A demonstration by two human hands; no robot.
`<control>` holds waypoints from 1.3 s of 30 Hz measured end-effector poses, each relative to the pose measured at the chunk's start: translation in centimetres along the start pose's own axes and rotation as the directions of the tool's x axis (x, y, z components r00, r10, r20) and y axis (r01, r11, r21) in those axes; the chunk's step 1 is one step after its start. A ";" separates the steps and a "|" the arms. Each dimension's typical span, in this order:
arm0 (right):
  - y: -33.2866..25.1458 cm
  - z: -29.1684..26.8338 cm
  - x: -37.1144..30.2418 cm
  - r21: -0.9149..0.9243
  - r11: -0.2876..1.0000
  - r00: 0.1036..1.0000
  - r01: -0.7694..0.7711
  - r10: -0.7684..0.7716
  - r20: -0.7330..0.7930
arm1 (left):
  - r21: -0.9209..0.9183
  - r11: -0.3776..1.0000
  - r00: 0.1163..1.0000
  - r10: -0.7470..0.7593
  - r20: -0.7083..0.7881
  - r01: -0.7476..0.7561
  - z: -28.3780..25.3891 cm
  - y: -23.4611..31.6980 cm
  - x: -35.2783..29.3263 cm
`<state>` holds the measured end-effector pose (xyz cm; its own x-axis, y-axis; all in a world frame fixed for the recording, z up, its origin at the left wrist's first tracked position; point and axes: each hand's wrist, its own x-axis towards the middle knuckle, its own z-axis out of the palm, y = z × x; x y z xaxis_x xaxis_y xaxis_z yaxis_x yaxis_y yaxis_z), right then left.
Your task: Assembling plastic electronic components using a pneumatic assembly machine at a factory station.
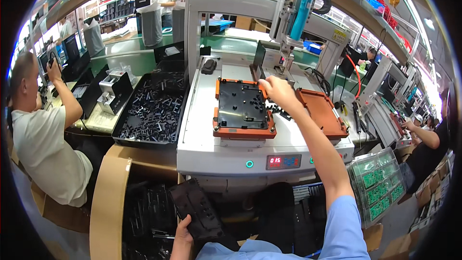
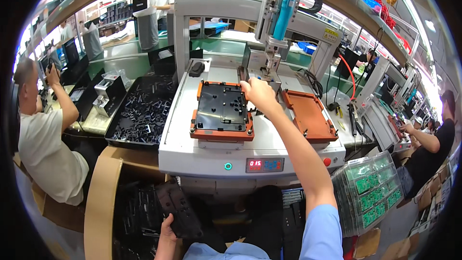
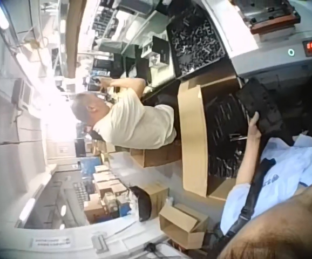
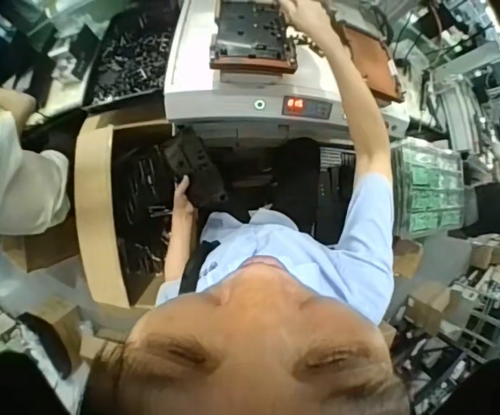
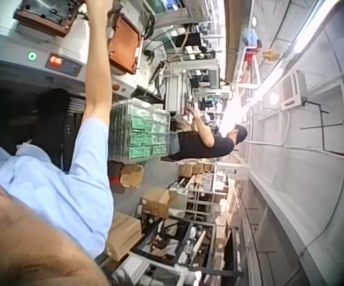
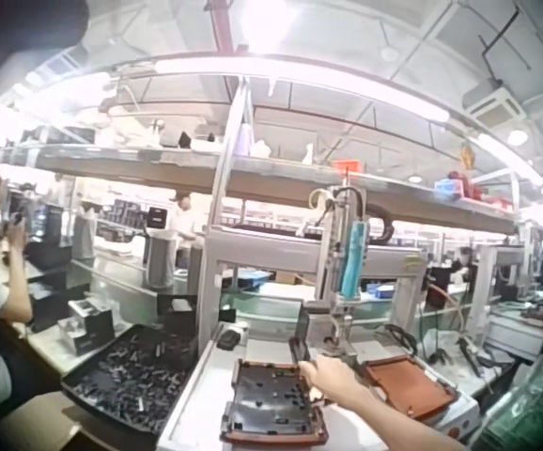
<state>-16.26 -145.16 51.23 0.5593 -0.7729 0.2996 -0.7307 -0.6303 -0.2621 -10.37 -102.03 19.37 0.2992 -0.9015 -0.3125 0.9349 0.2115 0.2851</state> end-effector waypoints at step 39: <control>28.0 -15.8 -6.5 0.840 0.543 0.742 -0.029 0.574 -0.345 | 0.640 0.768 0.994 -0.050 0.094 -0.022 4.5 -1.6 -2.5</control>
<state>-46.54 -156.58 56.44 -0.1394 -0.9108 0.3886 -0.0842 -0.3802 -0.9211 -13.48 -101.84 23.81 0.2329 -0.9424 -0.2403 0.5894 -0.0598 0.8056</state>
